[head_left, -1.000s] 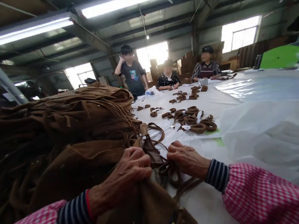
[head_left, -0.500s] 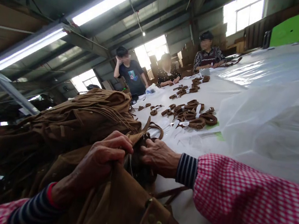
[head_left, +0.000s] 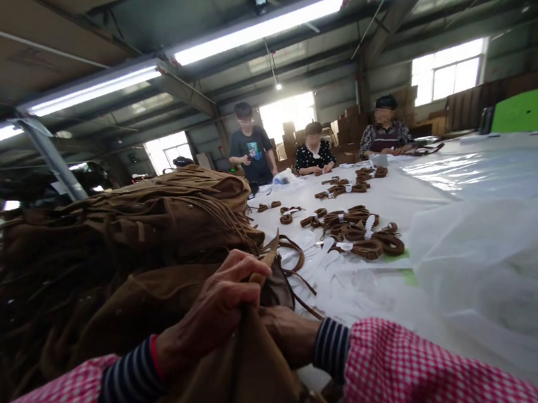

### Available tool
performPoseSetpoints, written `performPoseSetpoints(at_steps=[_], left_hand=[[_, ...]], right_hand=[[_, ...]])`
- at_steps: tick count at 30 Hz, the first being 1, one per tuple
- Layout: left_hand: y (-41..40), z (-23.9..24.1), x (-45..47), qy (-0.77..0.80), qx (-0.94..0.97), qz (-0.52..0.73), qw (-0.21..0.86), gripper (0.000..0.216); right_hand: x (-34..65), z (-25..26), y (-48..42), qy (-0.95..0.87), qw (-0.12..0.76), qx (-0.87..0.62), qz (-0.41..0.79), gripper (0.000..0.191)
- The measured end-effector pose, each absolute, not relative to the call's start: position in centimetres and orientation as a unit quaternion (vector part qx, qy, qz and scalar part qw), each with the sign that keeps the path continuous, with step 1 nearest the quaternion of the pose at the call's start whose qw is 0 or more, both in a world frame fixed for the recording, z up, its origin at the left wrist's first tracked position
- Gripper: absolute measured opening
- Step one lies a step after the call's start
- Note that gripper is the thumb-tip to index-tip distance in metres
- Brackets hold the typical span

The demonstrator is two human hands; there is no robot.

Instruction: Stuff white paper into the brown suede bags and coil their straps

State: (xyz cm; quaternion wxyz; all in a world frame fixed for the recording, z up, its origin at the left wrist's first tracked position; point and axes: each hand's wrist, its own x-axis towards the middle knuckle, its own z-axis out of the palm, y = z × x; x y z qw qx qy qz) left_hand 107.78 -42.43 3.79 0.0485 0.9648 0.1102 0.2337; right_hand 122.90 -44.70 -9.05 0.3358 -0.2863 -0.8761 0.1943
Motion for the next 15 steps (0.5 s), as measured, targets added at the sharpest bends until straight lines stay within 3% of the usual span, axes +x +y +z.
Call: performPoseSetpoints(at_steps=[3,6,9,12,15], left_hand=[[-41.8,1.9,107.9,0.167,0.945,0.271,0.074,0.02],[-40.3,-1.0,107.2,0.227,0.939,0.24,0.092,0.045],[-38.8,-3.7,105.8,0.253,0.953,0.13,0.101,0.045],[-37.4,-3.8,105.0,0.273,0.952,0.054,0.13,0.044],[-35.5,-0.9,106.1,0.255,0.931,0.006,0.261,0.052]], right_hand=[[124.0,-8.9,-45.7,-0.752,0.445,-0.266,0.408,0.02],[125.1,-8.1,-47.3,-0.666,0.511,-0.267,0.473,0.035],[126.2,-7.8,-48.2,-0.673,0.485,-0.289,0.478,0.034],[128.4,-7.4,-47.6,-0.652,0.403,-0.288,0.574,0.026],[131.1,-6.9,-45.7,-0.636,0.381,-0.361,0.566,0.021]])
